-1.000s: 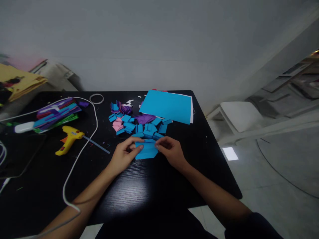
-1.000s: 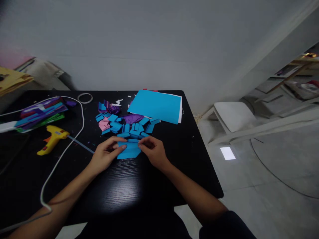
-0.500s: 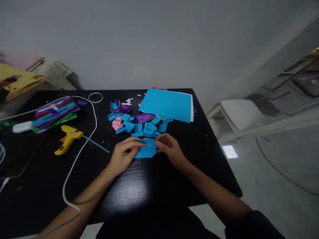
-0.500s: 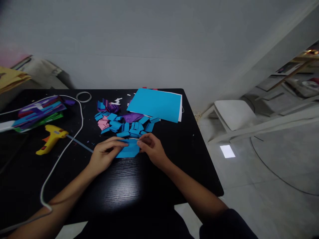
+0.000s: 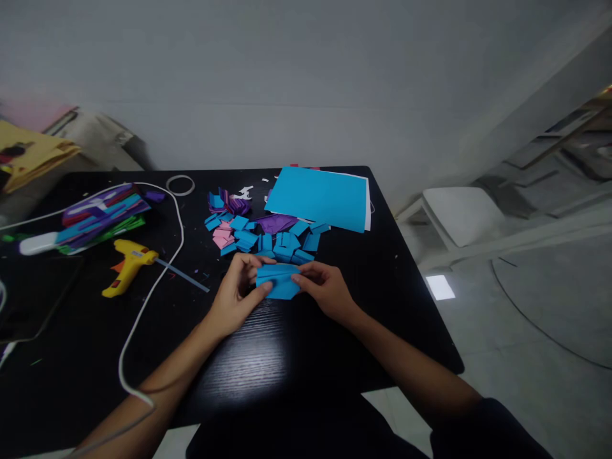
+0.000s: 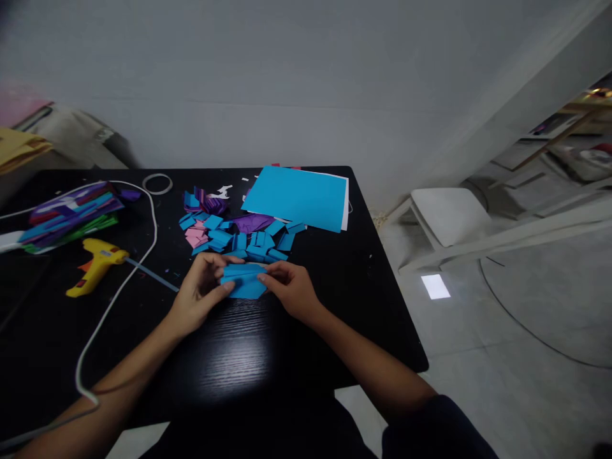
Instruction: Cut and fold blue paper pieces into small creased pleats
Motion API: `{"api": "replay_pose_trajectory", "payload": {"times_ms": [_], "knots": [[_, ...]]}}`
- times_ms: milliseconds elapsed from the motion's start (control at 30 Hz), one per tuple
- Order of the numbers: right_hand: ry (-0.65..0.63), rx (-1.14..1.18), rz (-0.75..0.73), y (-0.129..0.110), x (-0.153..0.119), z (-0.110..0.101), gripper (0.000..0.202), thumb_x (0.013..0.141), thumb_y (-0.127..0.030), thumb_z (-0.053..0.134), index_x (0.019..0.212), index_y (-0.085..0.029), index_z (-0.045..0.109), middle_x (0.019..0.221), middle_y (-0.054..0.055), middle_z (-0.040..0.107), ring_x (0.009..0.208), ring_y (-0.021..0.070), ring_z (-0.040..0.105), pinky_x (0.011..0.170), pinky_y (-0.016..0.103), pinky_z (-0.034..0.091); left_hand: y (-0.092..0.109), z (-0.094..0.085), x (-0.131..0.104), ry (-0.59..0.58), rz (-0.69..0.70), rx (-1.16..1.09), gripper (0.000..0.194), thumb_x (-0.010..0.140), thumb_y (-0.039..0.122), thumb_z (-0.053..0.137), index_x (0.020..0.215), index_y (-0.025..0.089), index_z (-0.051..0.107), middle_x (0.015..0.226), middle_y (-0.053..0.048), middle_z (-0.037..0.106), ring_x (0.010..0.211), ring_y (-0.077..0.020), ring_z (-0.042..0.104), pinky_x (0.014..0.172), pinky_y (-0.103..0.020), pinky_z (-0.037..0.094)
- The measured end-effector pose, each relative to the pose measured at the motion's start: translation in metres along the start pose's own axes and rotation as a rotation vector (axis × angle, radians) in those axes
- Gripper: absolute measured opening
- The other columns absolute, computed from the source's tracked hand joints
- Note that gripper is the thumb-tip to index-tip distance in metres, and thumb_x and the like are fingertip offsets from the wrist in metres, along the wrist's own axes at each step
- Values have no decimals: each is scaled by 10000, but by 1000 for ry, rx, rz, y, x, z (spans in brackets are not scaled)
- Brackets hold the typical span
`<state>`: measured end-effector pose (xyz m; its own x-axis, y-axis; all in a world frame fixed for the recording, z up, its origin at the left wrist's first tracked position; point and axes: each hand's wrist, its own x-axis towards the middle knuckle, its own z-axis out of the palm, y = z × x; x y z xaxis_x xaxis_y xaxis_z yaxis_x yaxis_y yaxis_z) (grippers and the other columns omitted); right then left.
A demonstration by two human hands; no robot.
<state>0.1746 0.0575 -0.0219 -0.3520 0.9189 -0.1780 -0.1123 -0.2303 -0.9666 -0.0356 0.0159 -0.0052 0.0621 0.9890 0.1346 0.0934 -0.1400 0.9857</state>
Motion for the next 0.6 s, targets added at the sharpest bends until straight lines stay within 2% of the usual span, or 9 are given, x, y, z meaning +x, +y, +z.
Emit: {"api": "replay_pose_trajectory", "payload": {"times_ms": [67,133,300,433,500,600], "knots": [[14,-57,-24,0,-1,1,242,752,-403,836,826,-193,742,746,15,740,661,181,712,646,291,596,-3,4,0,53,-73,34,391,867,321,753,1175,233,528,1058,-54,706,897,-201,701,747,-296,554],[26,-100,-36,0,-2,1,238,754,-404,828,824,-195,739,735,14,737,660,185,710,636,291,590,-5,5,1,76,-113,111,434,857,360,771,1221,229,576,942,-27,705,803,-189,688,703,-285,542],[8,-98,-49,1,-3,2,233,752,-394,825,831,-193,736,750,18,745,660,184,711,642,300,604,-6,3,1,70,-162,210,287,846,423,767,1014,196,716,802,-21,701,626,-161,619,575,-259,470],[-5,-83,-62,0,-3,3,223,760,-381,820,837,-190,737,746,14,729,641,168,691,625,288,606,-5,2,2,100,-161,227,249,812,406,791,935,195,739,634,31,603,528,-124,516,516,-231,403],[-14,-76,-66,-1,-3,3,216,782,-385,804,853,-189,743,766,16,724,655,164,687,628,285,607,-3,2,3,111,-161,224,227,804,393,793,905,196,742,593,45,563,517,-116,485,507,-221,390],[-46,-61,-40,-2,-3,3,237,815,-414,774,886,-189,753,801,26,722,693,172,690,649,299,616,-1,4,4,98,-181,167,232,797,397,792,888,191,737,650,26,624,566,-129,535,536,-224,436]]}}
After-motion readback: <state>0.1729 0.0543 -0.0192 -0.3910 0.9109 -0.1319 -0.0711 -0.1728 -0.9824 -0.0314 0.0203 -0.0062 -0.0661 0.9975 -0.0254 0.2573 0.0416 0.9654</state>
